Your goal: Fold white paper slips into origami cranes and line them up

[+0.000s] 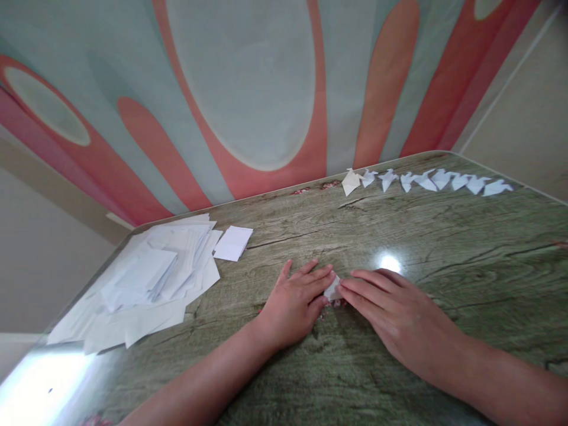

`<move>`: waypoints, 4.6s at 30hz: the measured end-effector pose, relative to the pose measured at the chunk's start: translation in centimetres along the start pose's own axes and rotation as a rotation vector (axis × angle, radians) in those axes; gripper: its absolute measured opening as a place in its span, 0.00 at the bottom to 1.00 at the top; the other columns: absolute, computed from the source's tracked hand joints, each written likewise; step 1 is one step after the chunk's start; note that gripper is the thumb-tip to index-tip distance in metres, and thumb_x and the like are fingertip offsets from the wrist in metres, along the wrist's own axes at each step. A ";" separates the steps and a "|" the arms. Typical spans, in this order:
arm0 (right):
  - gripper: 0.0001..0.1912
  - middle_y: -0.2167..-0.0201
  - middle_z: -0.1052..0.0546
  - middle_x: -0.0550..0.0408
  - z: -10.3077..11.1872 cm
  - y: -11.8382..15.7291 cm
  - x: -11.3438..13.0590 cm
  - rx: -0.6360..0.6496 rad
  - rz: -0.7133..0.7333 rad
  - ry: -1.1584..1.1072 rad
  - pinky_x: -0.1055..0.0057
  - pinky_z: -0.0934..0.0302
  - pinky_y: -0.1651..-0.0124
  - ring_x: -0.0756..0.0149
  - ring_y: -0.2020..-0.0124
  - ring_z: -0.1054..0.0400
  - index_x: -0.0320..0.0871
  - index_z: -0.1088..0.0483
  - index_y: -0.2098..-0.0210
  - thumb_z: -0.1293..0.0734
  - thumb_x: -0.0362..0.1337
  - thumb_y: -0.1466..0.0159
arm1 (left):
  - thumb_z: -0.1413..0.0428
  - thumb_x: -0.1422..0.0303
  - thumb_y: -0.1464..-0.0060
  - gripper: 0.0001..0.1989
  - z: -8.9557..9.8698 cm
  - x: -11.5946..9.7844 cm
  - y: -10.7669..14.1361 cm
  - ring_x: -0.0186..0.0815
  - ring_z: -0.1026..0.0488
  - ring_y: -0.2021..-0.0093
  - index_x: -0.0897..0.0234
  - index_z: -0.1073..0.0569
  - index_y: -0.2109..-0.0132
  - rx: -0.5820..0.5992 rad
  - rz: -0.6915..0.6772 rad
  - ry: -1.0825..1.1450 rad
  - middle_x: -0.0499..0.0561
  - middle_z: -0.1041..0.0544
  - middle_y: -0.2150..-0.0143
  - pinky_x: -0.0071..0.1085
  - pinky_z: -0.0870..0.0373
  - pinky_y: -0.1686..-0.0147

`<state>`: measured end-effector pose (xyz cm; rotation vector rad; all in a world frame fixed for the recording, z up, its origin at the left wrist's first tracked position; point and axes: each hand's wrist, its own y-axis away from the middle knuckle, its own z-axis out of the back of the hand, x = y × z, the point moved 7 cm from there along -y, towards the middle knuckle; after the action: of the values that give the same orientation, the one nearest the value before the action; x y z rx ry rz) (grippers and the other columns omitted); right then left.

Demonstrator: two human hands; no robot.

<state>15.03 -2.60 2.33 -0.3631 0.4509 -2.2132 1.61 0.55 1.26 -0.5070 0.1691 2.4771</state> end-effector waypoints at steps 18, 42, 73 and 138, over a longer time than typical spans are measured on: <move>0.10 0.60 0.23 0.54 -1.2 0.7 -6.3 -0.103 -0.442 -0.465 0.60 0.36 0.53 0.61 0.57 0.30 0.48 0.27 0.57 0.40 0.35 0.32 | 0.41 0.69 0.44 0.17 1.8 1.2 1.0 0.39 0.33 0.44 0.60 0.29 0.47 -0.365 0.049 0.289 0.54 0.29 0.47 0.38 0.37 0.43; 0.05 0.62 0.27 0.54 -2.1 -0.4 -3.8 0.001 -0.269 -0.357 0.59 0.41 0.54 0.59 0.57 0.36 0.44 0.30 0.69 0.32 0.35 0.37 | 0.37 0.73 0.50 0.04 0.3 0.4 0.1 0.37 0.31 0.57 0.61 0.24 0.70 -0.294 0.105 0.142 0.47 0.25 0.63 0.36 0.41 0.54; 0.04 0.66 0.25 0.55 -2.3 -0.8 -3.8 0.053 -0.311 -0.533 0.62 0.41 0.57 0.61 0.61 0.33 0.46 0.27 0.65 0.35 0.35 0.35 | 0.37 0.68 0.48 0.03 -0.1 1.3 -0.8 0.36 0.28 0.62 0.62 0.21 0.69 -0.233 0.097 0.278 0.49 0.23 0.68 0.33 0.36 0.57; 0.10 0.65 0.25 0.57 -2.9 0.0 -3.0 0.297 -0.545 -1.350 0.69 0.38 0.59 0.66 0.62 0.31 0.46 0.27 0.60 0.32 0.43 0.38 | 0.38 0.57 0.49 0.16 -0.9 -0.8 -0.2 0.29 0.34 0.68 0.66 0.25 0.71 0.126 0.136 0.977 0.45 0.31 0.70 0.25 0.40 0.66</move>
<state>15.67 0.34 -0.58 -1.7625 -0.7683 -1.9032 2.63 0.10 0.69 -1.6433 0.7469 2.1033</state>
